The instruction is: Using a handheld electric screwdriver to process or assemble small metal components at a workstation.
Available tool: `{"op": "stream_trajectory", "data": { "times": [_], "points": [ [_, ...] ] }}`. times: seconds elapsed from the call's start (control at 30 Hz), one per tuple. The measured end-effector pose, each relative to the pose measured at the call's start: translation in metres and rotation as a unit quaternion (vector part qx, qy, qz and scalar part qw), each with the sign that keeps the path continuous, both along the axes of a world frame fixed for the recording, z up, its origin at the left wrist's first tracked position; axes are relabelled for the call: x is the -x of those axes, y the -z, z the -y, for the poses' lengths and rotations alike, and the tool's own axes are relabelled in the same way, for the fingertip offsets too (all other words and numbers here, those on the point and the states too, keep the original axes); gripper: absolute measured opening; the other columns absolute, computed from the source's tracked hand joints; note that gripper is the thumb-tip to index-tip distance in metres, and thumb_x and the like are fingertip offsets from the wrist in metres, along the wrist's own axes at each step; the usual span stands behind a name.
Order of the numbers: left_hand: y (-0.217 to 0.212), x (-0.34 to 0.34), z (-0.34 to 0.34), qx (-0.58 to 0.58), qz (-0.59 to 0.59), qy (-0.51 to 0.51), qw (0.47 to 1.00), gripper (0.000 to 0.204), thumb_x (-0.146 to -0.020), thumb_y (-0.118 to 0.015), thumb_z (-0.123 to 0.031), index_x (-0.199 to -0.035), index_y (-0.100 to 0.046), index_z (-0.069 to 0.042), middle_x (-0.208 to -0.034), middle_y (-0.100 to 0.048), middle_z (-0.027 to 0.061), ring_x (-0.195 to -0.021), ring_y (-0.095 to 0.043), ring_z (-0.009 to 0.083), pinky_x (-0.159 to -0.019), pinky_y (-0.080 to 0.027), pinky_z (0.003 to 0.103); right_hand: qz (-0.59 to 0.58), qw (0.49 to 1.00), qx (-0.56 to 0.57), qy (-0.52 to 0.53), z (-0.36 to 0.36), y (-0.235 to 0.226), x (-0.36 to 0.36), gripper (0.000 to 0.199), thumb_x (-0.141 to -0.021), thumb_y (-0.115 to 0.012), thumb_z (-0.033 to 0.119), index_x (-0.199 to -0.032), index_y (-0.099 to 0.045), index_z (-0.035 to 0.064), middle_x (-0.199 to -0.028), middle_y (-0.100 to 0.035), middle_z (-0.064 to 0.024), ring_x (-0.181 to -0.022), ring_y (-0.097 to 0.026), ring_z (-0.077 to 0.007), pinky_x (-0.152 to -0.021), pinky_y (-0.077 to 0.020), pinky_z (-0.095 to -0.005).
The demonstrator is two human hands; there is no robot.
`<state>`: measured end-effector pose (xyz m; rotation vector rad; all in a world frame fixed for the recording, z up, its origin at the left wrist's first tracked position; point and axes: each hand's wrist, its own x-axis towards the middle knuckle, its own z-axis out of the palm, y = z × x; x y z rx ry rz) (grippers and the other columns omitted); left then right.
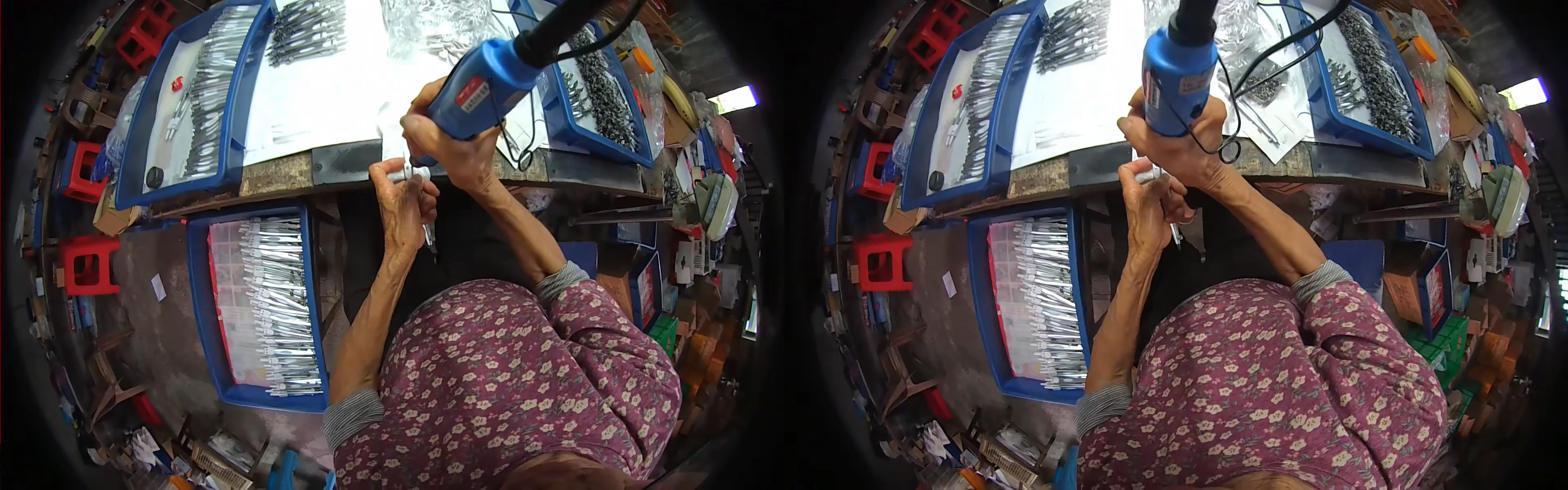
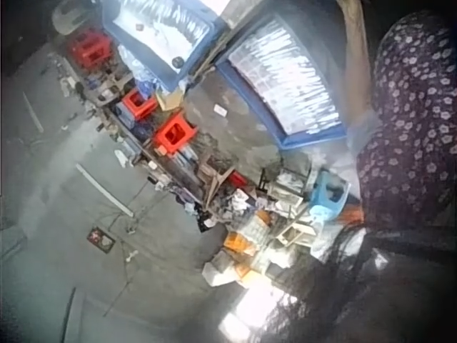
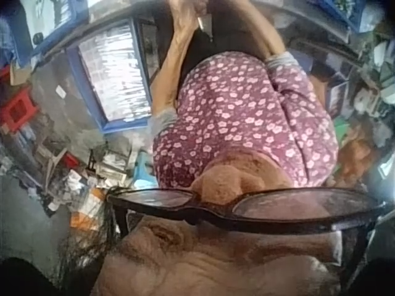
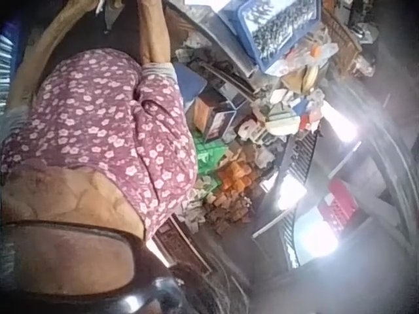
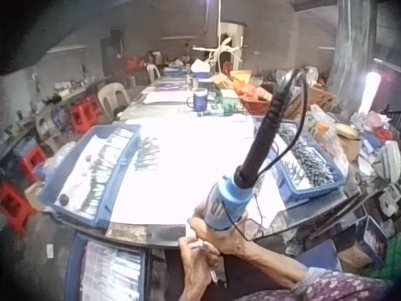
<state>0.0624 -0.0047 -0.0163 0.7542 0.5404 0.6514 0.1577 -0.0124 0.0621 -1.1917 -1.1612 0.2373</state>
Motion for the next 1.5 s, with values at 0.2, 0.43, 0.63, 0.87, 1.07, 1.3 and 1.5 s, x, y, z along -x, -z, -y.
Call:
{"op": "stream_trajectory", "data": {
  "times": [0.2,0.43,0.63,0.87,1.07,1.3,1.5],
  "points": [
    [-0.001,0.001,-0.002,0.011,-0.010,0.004,1.000,0.029,-0.083,-0.046,-0.010,-0.103,-0.025,-0.008,-0.062,-0.049,0.0081,-0.042,-0.037,0.0068,-0.036,-0.027,0.018,-0.056,0.998,0.024,-0.004,-0.003,-0.009,-0.003,0.020,-0.068,-0.058,-0.007,-0.086,-0.053,-0.0025,-0.063,-0.057,-0.0084,-0.051,-0.057,-0.0127,-0.045,-0.0465,-0.0240],
    [0.002,0.000,-0.002,0.026,0.011,-0.003,1.000,0.028,-0.083,-0.045,-0.009,-0.102,-0.025,-0.008,-0.062,-0.049,0.0081,-0.042,-0.035,0.0060,-0.035,-0.025,0.018,-0.036,0.999,-0.004,-0.007,-0.003,-0.012,-0.002,0.021,-0.068,-0.059,-0.007,-0.088,-0.053,-0.0025,-0.065,-0.058,-0.0087,-0.051,-0.057,-0.0133,-0.045,-0.0471,-0.0243],
    [0.001,0.000,-0.001,0.030,0.023,-0.007,0.999,0.027,-0.083,-0.045,-0.009,-0.102,-0.026,-0.008,-0.062,-0.048,0.0082,-0.042,-0.035,0.0059,-0.035,-0.025,0.018,-0.069,0.997,-0.003,-0.022,-0.003,-0.011,0.001,0.021,-0.069,-0.059,-0.006,-0.088,-0.053,-0.0027,-0.064,-0.058,-0.0086,-0.051,-0.057,-0.0135,-0.046,-0.0472,-0.0248],
    [0.003,0.000,-0.001,0.030,0.023,-0.005,0.999,0.027,-0.083,-0.045,-0.010,-0.102,-0.026,-0.009,-0.062,-0.049,0.0084,-0.042,-0.035,0.0060,-0.036,-0.026,0.018,-0.077,0.997,-0.005,-0.029,-0.002,-0.014,0.002,0.019,-0.070,-0.058,-0.005,-0.088,-0.053,-0.0027,-0.062,-0.057,-0.0081,-0.050,-0.056,-0.0135,-0.046,-0.0473,-0.0250],
    [0.003,0.001,0.000,0.034,0.029,-0.005,0.999,0.028,-0.083,-0.047,-0.010,-0.102,-0.026,-0.009,-0.062,-0.049,0.0083,-0.043,-0.036,0.0060,-0.036,-0.026,0.018,-0.081,0.996,-0.009,-0.043,-0.003,-0.013,0.001,0.018,-0.070,-0.058,-0.005,-0.088,-0.053,-0.0029,-0.061,-0.056,-0.0076,-0.049,-0.056,-0.0132,-0.046,-0.0476,-0.0259],
    [0.002,0.001,-0.001,0.045,0.031,-0.009,0.998,0.029,-0.082,-0.047,-0.011,-0.102,-0.026,-0.009,-0.062,-0.048,0.0080,-0.042,-0.035,0.0057,-0.036,-0.026,0.018,-0.019,1.000,-0.008,-0.005,-0.009,-0.011,0.003,0.014,-0.070,-0.059,-0.004,-0.083,-0.054,-0.0022,-0.061,-0.057,-0.0062,-0.049,-0.056,-0.0119,-0.044,-0.0463,-0.0230],
    [-0.005,-0.001,-0.001,0.058,0.018,-0.018,0.998,0.027,-0.081,-0.045,-0.010,-0.100,-0.026,-0.008,-0.061,-0.048,0.0076,-0.041,-0.034,0.0056,-0.035,-0.025,0.018,0.119,0.990,0.038,0.061,-0.010,-0.008,0.012,0.011,-0.067,-0.061,-0.002,-0.077,-0.055,-0.0010,-0.059,-0.057,-0.0050,-0.049,-0.056,-0.0091,-0.044,-0.0453,-0.0204]
  ]
}}
